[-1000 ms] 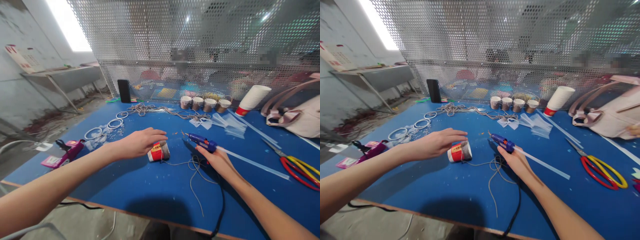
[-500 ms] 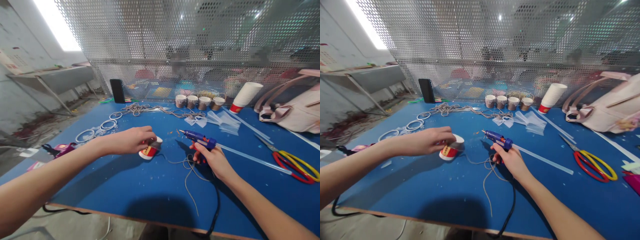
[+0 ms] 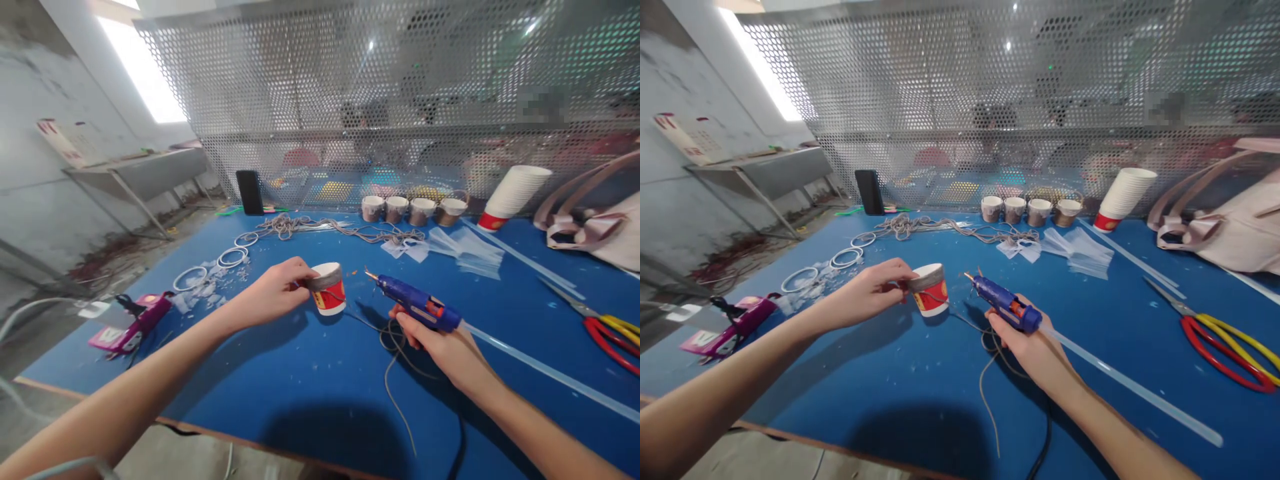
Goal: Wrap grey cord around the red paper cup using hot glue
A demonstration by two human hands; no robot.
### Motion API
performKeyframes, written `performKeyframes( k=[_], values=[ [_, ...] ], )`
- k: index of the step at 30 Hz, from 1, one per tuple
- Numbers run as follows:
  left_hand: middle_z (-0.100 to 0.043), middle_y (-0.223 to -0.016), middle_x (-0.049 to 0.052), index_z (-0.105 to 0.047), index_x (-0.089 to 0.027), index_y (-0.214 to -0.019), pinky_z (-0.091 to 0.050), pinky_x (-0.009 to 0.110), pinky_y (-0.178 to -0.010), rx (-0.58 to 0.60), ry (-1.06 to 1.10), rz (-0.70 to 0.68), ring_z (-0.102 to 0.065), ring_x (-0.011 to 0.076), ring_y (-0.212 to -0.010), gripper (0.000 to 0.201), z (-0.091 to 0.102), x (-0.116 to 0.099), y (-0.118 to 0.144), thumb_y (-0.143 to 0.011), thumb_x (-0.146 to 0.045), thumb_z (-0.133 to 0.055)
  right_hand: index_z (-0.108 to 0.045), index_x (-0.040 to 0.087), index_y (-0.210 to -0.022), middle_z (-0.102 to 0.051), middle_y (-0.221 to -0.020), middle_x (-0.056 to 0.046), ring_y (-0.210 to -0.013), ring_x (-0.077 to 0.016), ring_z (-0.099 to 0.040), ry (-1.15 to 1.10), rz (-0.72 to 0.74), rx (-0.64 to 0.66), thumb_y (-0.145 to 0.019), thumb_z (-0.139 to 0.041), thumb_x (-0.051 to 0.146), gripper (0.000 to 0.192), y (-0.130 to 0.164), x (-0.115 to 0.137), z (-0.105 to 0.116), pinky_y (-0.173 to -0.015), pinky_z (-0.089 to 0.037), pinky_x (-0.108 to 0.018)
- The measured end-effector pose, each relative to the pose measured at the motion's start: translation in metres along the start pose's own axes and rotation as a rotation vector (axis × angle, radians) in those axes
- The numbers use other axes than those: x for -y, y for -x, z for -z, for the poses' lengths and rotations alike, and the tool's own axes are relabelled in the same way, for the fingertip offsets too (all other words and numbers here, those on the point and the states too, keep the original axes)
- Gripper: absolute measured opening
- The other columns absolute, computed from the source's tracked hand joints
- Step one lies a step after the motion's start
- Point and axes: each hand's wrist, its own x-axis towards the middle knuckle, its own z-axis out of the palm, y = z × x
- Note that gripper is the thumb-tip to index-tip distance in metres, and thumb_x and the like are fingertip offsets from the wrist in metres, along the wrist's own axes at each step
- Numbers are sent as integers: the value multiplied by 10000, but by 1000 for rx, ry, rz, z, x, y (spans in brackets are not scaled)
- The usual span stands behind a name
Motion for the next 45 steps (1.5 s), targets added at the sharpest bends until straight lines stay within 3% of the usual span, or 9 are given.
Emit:
performKeyframes(
  k=[8,14,21,26,29,34,37,41,45],
  values=[
    [-540,-765,1,-620,-162,-718,-448,224,-588,-10,275,106,-527,102,-610,181,-20,-17,-5,-792,-271,-496,-563,202,-946,-661,-860,-51,-685,-172,-638,-98,151,-117,-765,-646,355,251,11,3,-12,-604,-532,-264],
    [-515,-584,-32,-642,-152,-785,-369,214,-493,93,491,240,-466,98,-507,255,-40,-32,-4,-810,-366,-505,-527,229,-994,-650,-972,-48,-750,-162,-644,-139,335,-182,-796,-628,284,228,15,-5,-25,-696,-532,-288],
    [-517,-542,-38,-663,-148,-767,-366,214,-502,156,646,290,-467,95,-499,286,-50,-45,-1,-791,-399,-527,-544,215,-970,-653,-860,-13,-687,-137,-627,17,409,-212,-815,-622,258,178,10,-6,-19,-640,-516,-248],
    [-555,-582,-8,-630,-136,-867,-426,248,-553,103,746,305,-514,121,-524,313,-54,-48,0,-837,-373,-427,-547,206,-941,-649,-813,-5,-636,-121,-615,30,429,-195,-813,-618,258,155,8,-7,-18,-592,-499,-224],
    [-588,-652,5,-598,-159,-935,-451,261,-591,-6,582,265,-553,143,-590,291,-50,-39,0,-854,-337,-382,-535,209,-940,-649,-810,-8,-589,-116,-602,-42,397,-207,-815,-613,267,158,8,-8,-19,-563,-495,-228],
    [-664,-815,45,-560,-192,-986,-453,300,-694,-244,-116,122,-607,179,-710,296,-34,-7,-10,-901,-302,-299,-548,204,-906,-657,-812,-20,-649,-139,-622,-40,364,-298,-807,-617,288,146,3,-2,-12,-601,-507,-243],
    [-677,-862,101,-550,-167,-973,-461,322,-703,-181,-400,84,-641,221,-779,314,-30,13,-19,-907,-258,-256,-579,190,-865,-651,-797,-29,-665,-155,-617,29,290,-338,-806,-611,345,169,-1,1,-7,-627,-504,-264],
    [-692,-792,93,-587,-175,-882,-470,317,-668,-126,-436,84,-665,232,-730,334,-32,22,-27,-908,-266,-267,-580,183,-868,-656,-830,-50,-714,-184,-622,-12,209,-320,-792,-614,408,240,-6,-4,-6,-637,-494,-285],
    [-649,-1158,120,-520,-182,-1161,-482,341,-753,-195,-419,109,-655,253,-943,375,-23,15,-20,-900,-279,-269,-571,187,-861,-651,-821,-52,-722,-191,-621,-51,173,-277,-792,-615,424,251,-8,-8,-8,-630,-489,-286]
  ],
)
